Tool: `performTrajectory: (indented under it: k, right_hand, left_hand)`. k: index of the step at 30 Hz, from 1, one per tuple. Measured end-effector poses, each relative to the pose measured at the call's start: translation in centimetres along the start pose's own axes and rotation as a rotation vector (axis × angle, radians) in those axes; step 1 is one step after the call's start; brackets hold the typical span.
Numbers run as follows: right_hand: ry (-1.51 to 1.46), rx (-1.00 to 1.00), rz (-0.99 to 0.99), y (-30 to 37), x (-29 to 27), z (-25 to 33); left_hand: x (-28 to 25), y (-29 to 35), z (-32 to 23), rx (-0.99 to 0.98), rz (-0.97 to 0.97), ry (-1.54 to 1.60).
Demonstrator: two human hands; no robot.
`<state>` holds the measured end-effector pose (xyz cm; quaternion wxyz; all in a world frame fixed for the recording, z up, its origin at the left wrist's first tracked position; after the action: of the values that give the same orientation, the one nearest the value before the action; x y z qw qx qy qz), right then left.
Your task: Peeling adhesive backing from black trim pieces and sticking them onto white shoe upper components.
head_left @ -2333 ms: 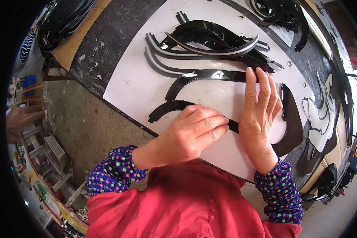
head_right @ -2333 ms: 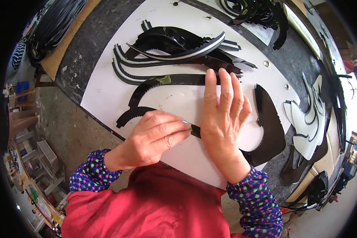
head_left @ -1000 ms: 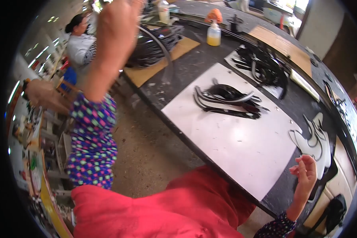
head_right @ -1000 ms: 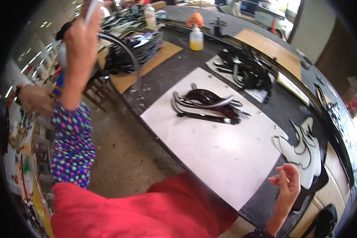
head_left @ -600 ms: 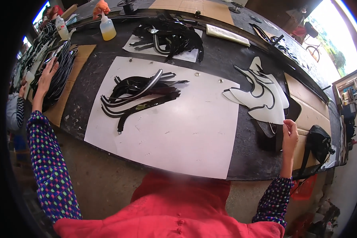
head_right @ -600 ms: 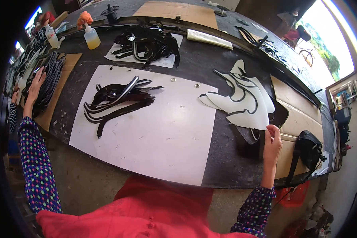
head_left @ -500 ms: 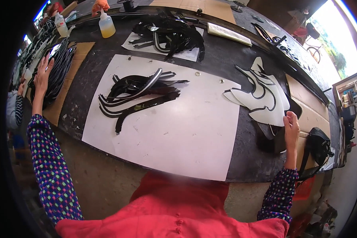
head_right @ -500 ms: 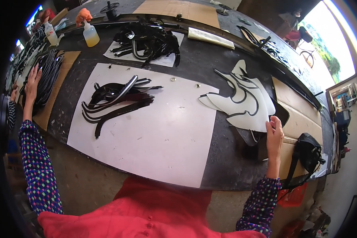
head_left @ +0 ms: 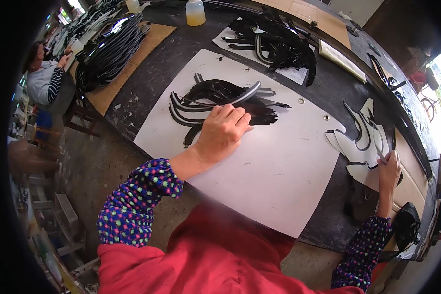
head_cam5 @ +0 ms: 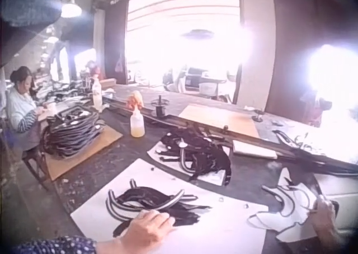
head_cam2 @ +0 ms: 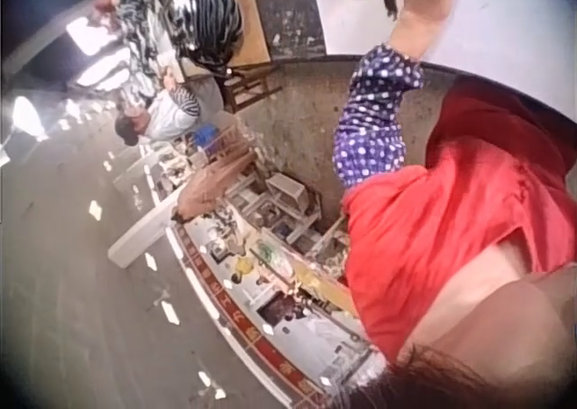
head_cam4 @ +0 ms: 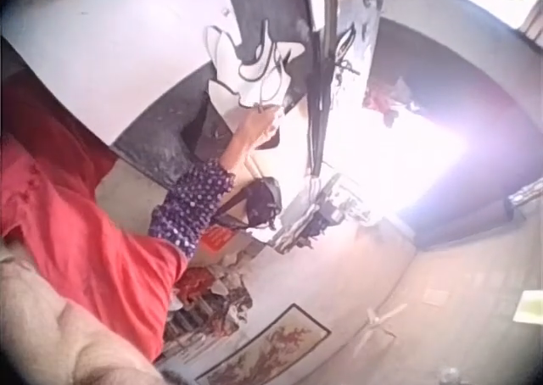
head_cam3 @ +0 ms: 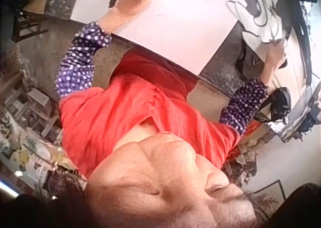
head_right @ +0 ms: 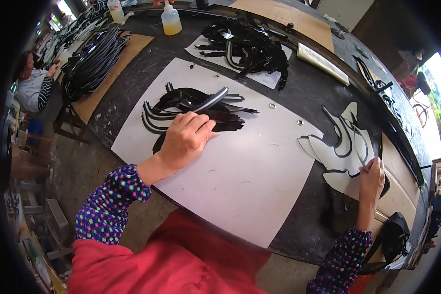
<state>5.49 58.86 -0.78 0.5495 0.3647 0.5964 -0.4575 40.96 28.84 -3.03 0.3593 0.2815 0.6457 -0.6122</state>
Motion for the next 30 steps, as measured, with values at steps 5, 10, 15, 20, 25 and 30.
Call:
performTrajectory:
  k: [5,10,15,20,25,30]
  right_hand:
    - [-0.539,-0.338,-0.108,8.3,-6.1,2.5]
    - [-0.460,-0.830,-0.166,19.1,-7.8,10.6]
    - [-0.166,-0.937,0.342,23.5,-3.2,12.4]
    - [-0.142,-0.913,0.492,25.2,-4.0,12.6]
    - [-0.324,-0.703,0.371,25.4,-1.2,13.2]
    - [-0.542,-0.624,0.395,24.1,-1.7,12.6]
  left_hand:
    - [0.4,0.6,0.8,-0.101,-0.013,0.097]
    - [0.1,0.9,0.3,-0.062,-0.096,0.077]
    - [1.2,2.1,0.7,0.162,0.052,-0.109]
    - [-0.6,3.3,-0.7,0.176,0.026,-0.030]
    - [-0.2,2.6,0.8,0.053,-0.026,0.004]
    - [0.5,2.9,1.1,0.149,0.027,-0.029]
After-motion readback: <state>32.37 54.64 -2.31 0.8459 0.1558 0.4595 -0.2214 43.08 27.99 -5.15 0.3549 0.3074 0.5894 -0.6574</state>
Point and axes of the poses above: each hand's wrist, its own y-axis away from the middle knuckle, its own x-axis out of the palm, z = x × y, the point moved 7 cm from there along -y, towards the middle knuckle, and after that the axes turned 5 degrees about x, right-handed, at the moved point
